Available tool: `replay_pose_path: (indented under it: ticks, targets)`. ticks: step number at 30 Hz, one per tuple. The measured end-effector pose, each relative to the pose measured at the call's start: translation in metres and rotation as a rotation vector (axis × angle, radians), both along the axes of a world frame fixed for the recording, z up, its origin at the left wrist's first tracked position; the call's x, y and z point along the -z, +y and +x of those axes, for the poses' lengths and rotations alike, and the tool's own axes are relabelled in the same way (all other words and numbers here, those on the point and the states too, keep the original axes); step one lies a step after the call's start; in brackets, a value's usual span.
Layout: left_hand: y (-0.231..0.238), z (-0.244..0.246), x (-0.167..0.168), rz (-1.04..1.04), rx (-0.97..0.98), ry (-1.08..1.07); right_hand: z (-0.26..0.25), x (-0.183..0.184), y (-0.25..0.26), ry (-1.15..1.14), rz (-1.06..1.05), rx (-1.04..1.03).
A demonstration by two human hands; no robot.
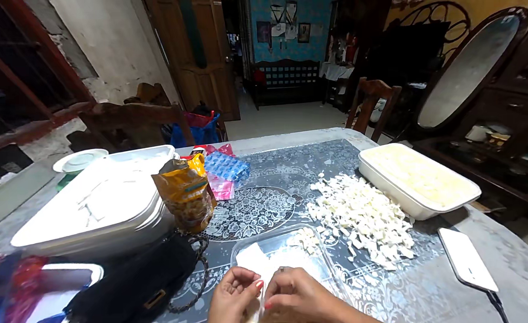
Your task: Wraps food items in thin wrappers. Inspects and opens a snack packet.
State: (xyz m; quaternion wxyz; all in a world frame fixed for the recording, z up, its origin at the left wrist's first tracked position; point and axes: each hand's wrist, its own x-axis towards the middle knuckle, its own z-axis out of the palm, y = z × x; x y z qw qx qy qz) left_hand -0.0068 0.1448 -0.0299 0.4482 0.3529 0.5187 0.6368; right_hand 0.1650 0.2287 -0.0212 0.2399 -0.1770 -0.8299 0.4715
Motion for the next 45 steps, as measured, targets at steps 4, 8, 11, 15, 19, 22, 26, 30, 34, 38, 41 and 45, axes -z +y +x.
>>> replay_pose_path:
  ticks: [4, 8, 11, 15, 19, 22, 26, 30, 34, 38, 41, 45]
  targets:
    - [-0.004, 0.003, 0.001, 0.027, 0.125, 0.034, -0.001, 0.007, 0.007, 0.176, -0.109, 0.149]
    - [-0.003, -0.003, -0.005, 0.048, 0.077, 0.049, 0.003, 0.002, 0.009, -0.025, 0.173, 0.146]
    - [-0.001, -0.005, -0.005, -0.019, 0.017, 0.221, -0.006, 0.013, -0.002, 0.041, 0.545, 0.046]
    - [-0.008, -0.002, -0.003, -0.023, 0.101, 0.836, -0.007, 0.021, 0.004, 0.124, 1.052, 0.296]
    - [-0.013, 0.006, 0.000, -0.077, 0.281, 1.166, 0.020, -0.005, 0.040, -0.105, 1.106, 0.777]
    - [-0.014, 0.012, 0.007, -0.042, 0.259, 1.246, 0.040, -0.016, 0.060, -0.368, 0.936, 0.926]
    - [-0.014, 0.013, 0.010, -0.016, 0.204, 1.254, 0.034, -0.018, 0.051, -0.517, 0.516, 0.588]
    - [-0.014, 0.009, 0.007, -0.029, 0.242, 1.215, 0.020, -0.013, 0.036, -0.571, 0.221, 0.156]
    - [-0.014, 0.003, 0.000, -0.042, 0.261, 1.165, 0.009, -0.016, 0.021, -0.676, 0.226, 0.123]
    - [-0.012, -0.005, -0.005, -0.151, 0.324, 1.040, 0.009, -0.016, 0.020, -0.665, 0.133, 0.129]
    - [-0.009, -0.011, -0.009, -0.231, 0.339, 0.944, 0.012, -0.019, 0.024, -0.709, 0.125, 0.093]
    - [-0.007, -0.017, -0.014, -0.221, 0.231, 0.751, 0.012, -0.022, 0.025, -0.745, 0.140, 0.076]
